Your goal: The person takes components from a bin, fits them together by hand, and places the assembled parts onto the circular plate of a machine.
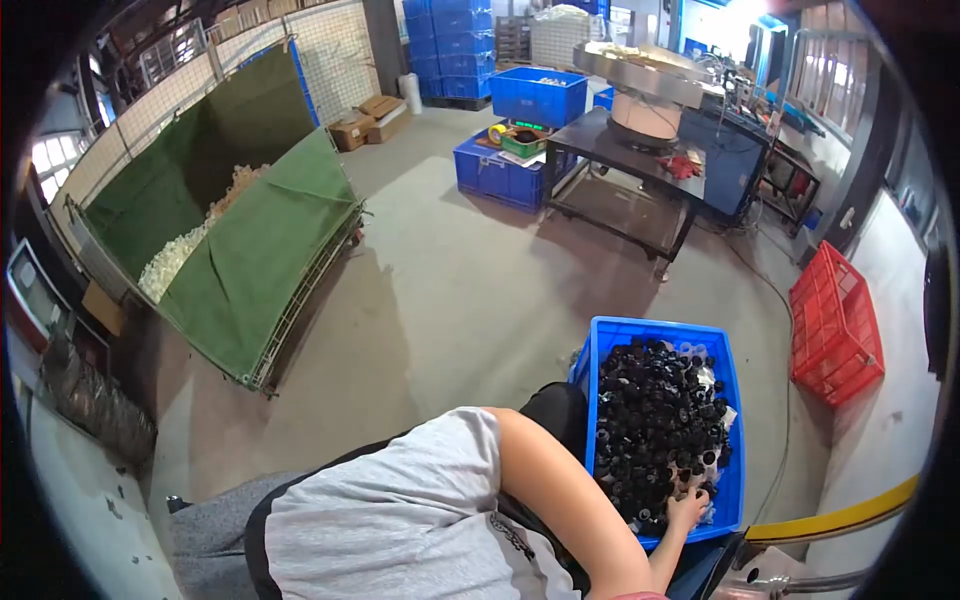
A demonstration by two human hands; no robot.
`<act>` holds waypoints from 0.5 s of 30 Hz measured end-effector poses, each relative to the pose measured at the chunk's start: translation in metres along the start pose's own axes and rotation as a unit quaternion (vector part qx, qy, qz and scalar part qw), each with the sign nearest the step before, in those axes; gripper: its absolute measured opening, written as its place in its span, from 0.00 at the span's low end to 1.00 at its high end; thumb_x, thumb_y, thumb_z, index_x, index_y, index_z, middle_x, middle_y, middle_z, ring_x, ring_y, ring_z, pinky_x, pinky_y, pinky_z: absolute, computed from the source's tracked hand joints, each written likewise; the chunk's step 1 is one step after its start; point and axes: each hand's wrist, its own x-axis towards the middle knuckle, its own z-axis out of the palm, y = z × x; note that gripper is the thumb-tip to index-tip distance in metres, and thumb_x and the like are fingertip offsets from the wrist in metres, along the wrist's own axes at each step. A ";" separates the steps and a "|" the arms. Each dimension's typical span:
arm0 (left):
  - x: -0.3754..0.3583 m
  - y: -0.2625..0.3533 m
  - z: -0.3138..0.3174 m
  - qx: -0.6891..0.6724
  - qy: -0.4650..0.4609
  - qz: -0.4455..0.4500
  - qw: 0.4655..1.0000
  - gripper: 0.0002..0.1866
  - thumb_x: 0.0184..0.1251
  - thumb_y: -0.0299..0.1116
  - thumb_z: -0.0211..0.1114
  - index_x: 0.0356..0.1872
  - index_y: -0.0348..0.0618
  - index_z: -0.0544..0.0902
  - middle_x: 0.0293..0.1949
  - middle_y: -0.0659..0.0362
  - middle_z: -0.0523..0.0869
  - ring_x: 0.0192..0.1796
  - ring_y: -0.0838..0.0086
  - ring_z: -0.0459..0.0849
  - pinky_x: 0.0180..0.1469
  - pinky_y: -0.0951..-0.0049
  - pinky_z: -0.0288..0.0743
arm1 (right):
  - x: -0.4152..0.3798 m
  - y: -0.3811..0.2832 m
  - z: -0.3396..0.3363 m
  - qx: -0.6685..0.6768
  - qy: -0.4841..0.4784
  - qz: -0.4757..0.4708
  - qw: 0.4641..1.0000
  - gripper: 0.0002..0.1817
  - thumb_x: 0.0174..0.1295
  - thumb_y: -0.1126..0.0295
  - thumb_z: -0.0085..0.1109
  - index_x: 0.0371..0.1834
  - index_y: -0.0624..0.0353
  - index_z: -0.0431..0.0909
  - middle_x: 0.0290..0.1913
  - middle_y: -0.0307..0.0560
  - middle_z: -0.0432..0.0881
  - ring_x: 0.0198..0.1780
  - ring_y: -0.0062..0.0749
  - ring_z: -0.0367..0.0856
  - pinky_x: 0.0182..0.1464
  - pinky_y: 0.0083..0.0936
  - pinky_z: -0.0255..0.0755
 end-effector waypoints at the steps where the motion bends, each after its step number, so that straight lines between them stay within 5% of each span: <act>1: -0.001 0.000 0.000 -0.002 -0.007 -0.003 1.000 0.13 0.65 0.35 0.70 0.44 0.37 0.82 0.48 0.47 0.82 0.47 0.60 0.78 0.50 0.63 0.71 | -0.003 -0.004 -0.003 -0.002 -0.007 0.007 1.000 0.24 0.49 0.67 0.69 0.53 0.53 0.80 0.72 0.57 0.62 0.61 0.64 0.69 0.62 0.52 0.71; 15: -0.009 0.000 -0.001 -0.002 -0.040 -0.035 0.999 0.18 0.64 0.36 0.72 0.48 0.35 0.79 0.51 0.45 0.81 0.50 0.58 0.77 0.55 0.61 0.70 | -0.002 0.003 0.001 -0.004 0.018 -0.013 1.000 0.23 0.48 0.66 0.70 0.51 0.52 0.80 0.74 0.55 0.61 0.61 0.66 0.70 0.61 0.53 0.72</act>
